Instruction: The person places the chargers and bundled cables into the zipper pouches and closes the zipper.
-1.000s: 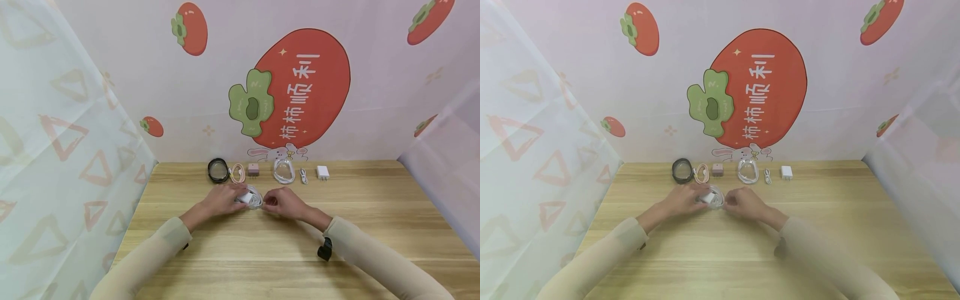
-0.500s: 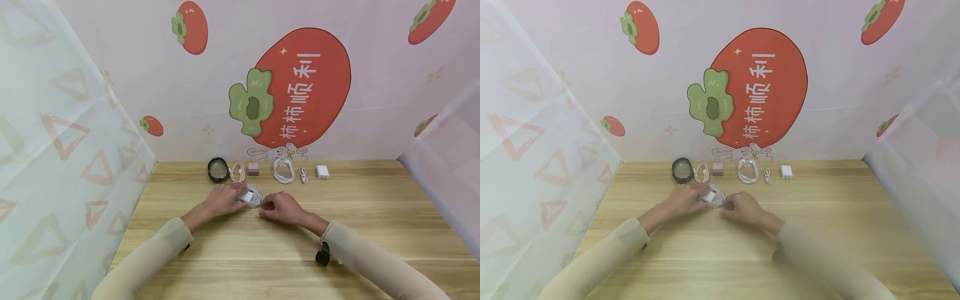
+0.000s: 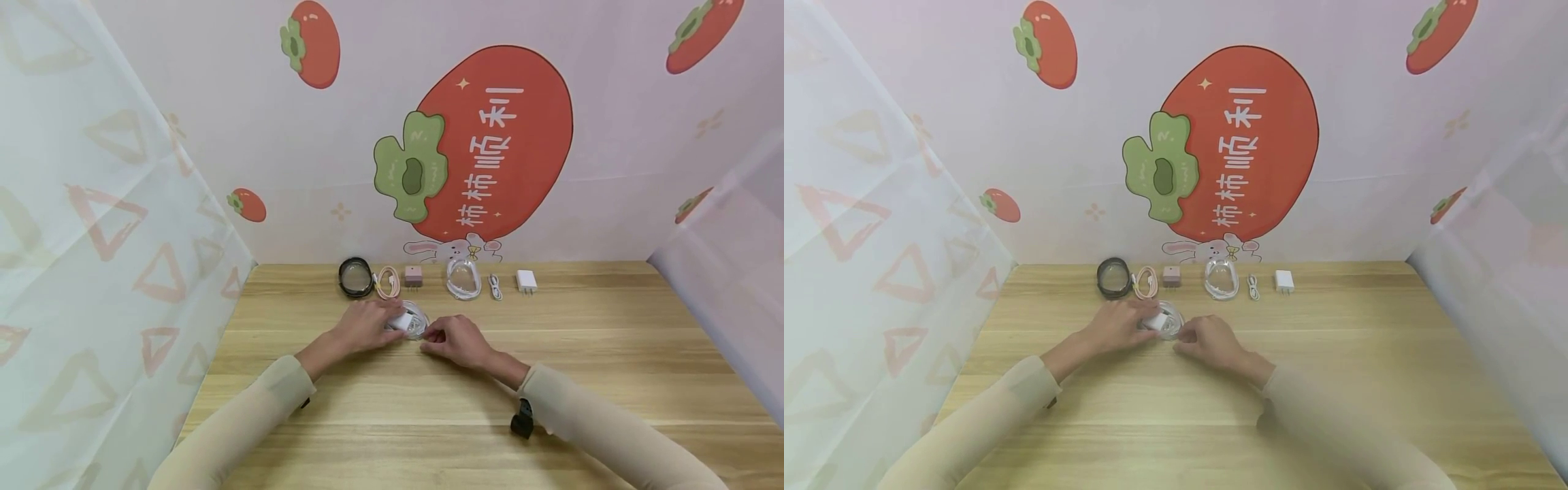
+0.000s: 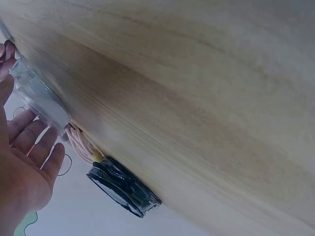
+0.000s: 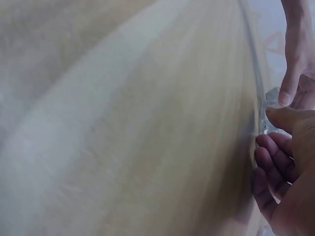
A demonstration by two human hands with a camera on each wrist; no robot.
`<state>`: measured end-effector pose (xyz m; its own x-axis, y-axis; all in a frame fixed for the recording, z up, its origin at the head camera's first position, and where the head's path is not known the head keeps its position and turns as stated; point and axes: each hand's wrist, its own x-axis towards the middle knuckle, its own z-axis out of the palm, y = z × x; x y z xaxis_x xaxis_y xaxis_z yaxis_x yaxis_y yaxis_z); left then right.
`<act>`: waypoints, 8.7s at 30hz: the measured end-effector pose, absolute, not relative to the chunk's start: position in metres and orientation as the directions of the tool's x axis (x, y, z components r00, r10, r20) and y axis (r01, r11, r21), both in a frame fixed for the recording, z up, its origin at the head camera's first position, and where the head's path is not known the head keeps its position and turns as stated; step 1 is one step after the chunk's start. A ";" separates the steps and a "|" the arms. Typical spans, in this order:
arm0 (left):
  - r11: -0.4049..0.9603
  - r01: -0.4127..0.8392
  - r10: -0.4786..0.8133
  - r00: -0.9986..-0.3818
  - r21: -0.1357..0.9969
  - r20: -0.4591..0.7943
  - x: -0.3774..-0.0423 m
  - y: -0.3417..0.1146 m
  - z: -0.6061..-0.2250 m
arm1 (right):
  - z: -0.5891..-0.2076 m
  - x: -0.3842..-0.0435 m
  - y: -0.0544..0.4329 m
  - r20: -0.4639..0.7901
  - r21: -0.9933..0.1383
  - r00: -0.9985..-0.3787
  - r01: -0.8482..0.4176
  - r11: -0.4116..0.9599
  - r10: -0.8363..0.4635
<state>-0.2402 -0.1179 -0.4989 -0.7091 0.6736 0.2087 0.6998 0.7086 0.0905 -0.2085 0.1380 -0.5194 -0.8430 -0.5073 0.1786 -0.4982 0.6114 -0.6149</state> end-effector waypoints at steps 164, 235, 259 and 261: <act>0.624 0.761 0.754 -0.646 0.178 0.117 -0.238 -0.106 -0.499 | -0.516 -0.245 0.144 0.269 -0.416 -0.865 -0.502 0.758 -0.424; 0.568 0.787 0.782 -0.607 0.240 0.139 -0.227 -0.110 -0.503 | -0.519 -0.200 0.143 0.354 -0.392 -0.816 -0.573 0.720 -0.457; 0.445 0.820 0.874 -0.486 0.360 0.026 -0.248 -0.109 -0.493 | -0.523 -0.224 0.169 0.317 -0.361 -0.824 -0.563 0.744 -0.470; 0.447 0.811 0.874 -0.486 0.377 0.011 -0.250 -0.110 -0.492 | -0.523 -0.226 0.168 0.311 -0.364 -0.827 -0.560 0.745 -0.469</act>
<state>-0.2495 -0.1096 -0.4919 -0.4862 0.8738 0.0109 0.8114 0.4468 0.3768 -0.2263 0.1684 -0.5228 -0.8266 -0.4694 0.3107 -0.5596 0.7445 -0.3641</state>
